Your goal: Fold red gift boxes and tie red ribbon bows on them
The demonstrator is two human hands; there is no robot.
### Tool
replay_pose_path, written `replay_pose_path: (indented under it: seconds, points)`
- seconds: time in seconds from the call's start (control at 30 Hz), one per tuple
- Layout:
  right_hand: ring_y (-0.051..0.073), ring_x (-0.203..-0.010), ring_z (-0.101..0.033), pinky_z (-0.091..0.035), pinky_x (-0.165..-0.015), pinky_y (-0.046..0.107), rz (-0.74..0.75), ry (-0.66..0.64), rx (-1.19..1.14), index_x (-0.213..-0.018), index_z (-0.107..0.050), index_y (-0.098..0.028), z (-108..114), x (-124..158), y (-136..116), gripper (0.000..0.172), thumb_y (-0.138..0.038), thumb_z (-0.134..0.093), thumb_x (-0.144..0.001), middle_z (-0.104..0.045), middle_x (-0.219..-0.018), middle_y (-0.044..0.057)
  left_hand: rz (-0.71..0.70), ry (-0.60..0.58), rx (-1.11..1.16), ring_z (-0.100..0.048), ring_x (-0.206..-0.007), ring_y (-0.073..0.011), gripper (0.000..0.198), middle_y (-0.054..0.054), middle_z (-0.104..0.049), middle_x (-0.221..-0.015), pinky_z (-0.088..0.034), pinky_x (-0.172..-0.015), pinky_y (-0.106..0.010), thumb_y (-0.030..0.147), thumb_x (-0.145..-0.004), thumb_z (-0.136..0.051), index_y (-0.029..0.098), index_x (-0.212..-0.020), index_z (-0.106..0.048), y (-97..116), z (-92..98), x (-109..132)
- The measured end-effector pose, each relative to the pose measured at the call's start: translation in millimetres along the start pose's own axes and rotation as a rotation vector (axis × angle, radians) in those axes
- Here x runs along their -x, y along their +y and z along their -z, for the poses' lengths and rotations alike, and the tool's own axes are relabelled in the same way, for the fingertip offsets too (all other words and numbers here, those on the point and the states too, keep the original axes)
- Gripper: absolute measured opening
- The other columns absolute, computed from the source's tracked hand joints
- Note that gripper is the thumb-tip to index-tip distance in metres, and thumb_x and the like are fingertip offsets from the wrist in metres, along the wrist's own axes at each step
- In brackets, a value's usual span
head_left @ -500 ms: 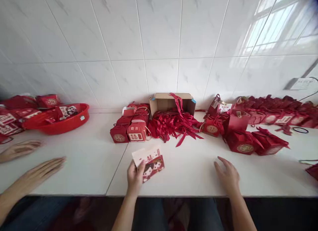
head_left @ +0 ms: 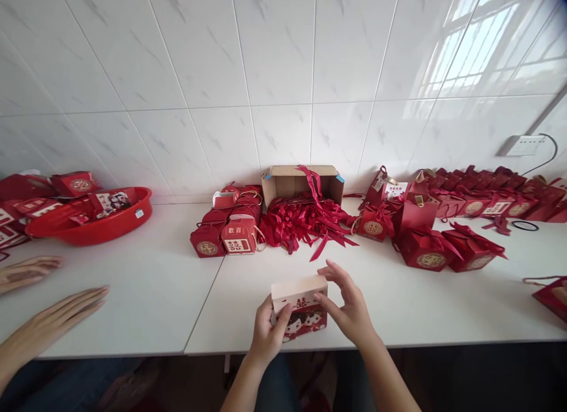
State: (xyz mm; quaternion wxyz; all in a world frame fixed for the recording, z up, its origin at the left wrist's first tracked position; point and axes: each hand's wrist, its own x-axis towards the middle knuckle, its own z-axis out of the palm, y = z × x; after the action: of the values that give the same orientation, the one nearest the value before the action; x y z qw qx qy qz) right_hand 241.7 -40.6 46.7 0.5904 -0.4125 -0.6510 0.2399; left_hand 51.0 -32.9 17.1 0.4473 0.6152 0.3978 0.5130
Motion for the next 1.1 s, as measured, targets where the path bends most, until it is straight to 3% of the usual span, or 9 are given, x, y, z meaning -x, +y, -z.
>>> replay_pose_path:
  seconds: [0.13,0.27,0.4,0.57,0.67,0.73,0.83,0.97,1.1]
  points:
    - [0.019,-0.090,-0.059,-0.049,-0.078,0.032,0.030,-0.044,0.061,-0.110,-0.058,-0.024,-6,-2,0,0.024,-0.023,-0.059,-0.086,-0.060,-0.098,0.006,-0.029,-0.028,-0.047,-0.065,-0.092,-0.0245,0.026,-0.011,-0.069,-0.098,-0.051,-0.081,-0.032,0.033,-0.086,-0.055,0.015,-0.104,-0.063,-1,10.1,2]
    - [0.016,-0.078,-0.057,-0.046,-0.071,0.029,0.015,-0.069,0.027,-0.087,-0.059,-0.020,-11,-3,-2,0.004,-0.022,-0.056,-0.088,-0.059,-0.082,0.003,-0.036,0.017,-0.037,-0.064,-0.089,-0.0213,0.027,-0.009,-0.065,-0.098,-0.052,-0.076,-0.030,0.033,-0.084,-0.058,0.018,-0.107,-0.056,2,12.6,3]
    - [0.015,-0.073,-0.056,-0.044,-0.067,0.027,-0.021,-0.077,-0.018,-0.080,-0.058,-0.019,-17,-4,-3,0.009,-0.024,-0.055,-0.088,-0.057,-0.077,0.002,-0.086,0.113,-0.010,-0.061,-0.094,-0.0195,0.047,-0.011,-0.057,-0.119,-0.051,-0.081,-0.031,0.033,-0.084,-0.059,0.023,-0.127,-0.042,7,9.7,2]
    - [0.016,-0.071,-0.056,-0.044,-0.066,0.028,-0.054,-0.057,-0.055,-0.077,-0.060,-0.019,-27,-4,-3,0.013,-0.029,-0.058,-0.086,-0.058,-0.075,0.002,-0.126,0.186,-0.051,-0.062,-0.091,-0.0211,0.020,-0.009,-0.065,-0.097,-0.050,-0.078,-0.030,0.037,-0.085,-0.056,0.017,-0.083,-0.059,5,13.4,-3]
    - [0.017,-0.072,-0.058,-0.046,-0.068,0.030,-0.079,-0.129,-0.175,-0.076,-0.063,-0.019,-31,-9,5,0.025,-0.042,-0.057,-0.086,-0.060,-0.075,0.004,-0.103,0.213,-0.106,-0.063,-0.085,-0.0201,0.022,-0.007,-0.067,-0.088,-0.049,-0.075,-0.028,0.038,-0.085,-0.055,0.017,-0.082,-0.059,3,21.9,-4]
    - [0.018,-0.077,-0.061,-0.048,-0.072,0.032,-0.094,-0.196,-0.232,-0.075,-0.065,-0.019,-34,-19,17,0.047,-0.052,-0.035,-0.093,-0.063,-0.080,0.007,-0.117,0.207,-0.153,-0.063,-0.082,-0.0193,0.021,-0.006,-0.066,-0.084,-0.049,-0.074,-0.028,0.037,-0.086,-0.054,0.017,-0.082,-0.059,3,30.5,-2]
    - [0.019,-0.097,-0.062,-0.048,-0.083,0.034,-0.163,-0.237,0.076,-0.089,-0.067,-0.020,-43,-44,43,0.071,-0.046,-0.001,-0.097,-0.066,-0.100,0.010,-0.132,0.293,-0.222,-0.062,-0.075,-0.0170,0.021,-0.004,-0.063,-0.081,-0.049,-0.068,-0.025,0.037,-0.086,-0.053,0.017,-0.081,-0.058,4,45.0,2]
    - [0.025,-0.128,-0.043,-0.030,-0.106,0.045,-0.206,-0.363,0.356,-0.126,-0.054,-0.020,-70,-76,78,0.049,-0.048,-0.030,-0.094,-0.049,-0.137,0.012,-0.144,0.405,-0.274,-0.061,-0.074,-0.0166,0.024,-0.004,-0.061,-0.079,-0.049,-0.067,-0.025,0.040,-0.085,-0.053,0.017,-0.081,-0.057,5,57.3,6]
    - [0.029,-0.141,-0.016,-0.004,-0.111,0.056,-0.257,-0.526,0.580,-0.142,-0.035,-0.014,-91,-78,95,0.062,-0.049,-0.038,-0.091,-0.027,-0.151,0.015,-0.141,0.404,-0.273,-0.061,-0.075,-0.0173,0.025,-0.004,-0.061,-0.079,-0.050,-0.069,-0.026,0.041,-0.085,-0.053,0.017,-0.081,-0.057,5,57.6,7]
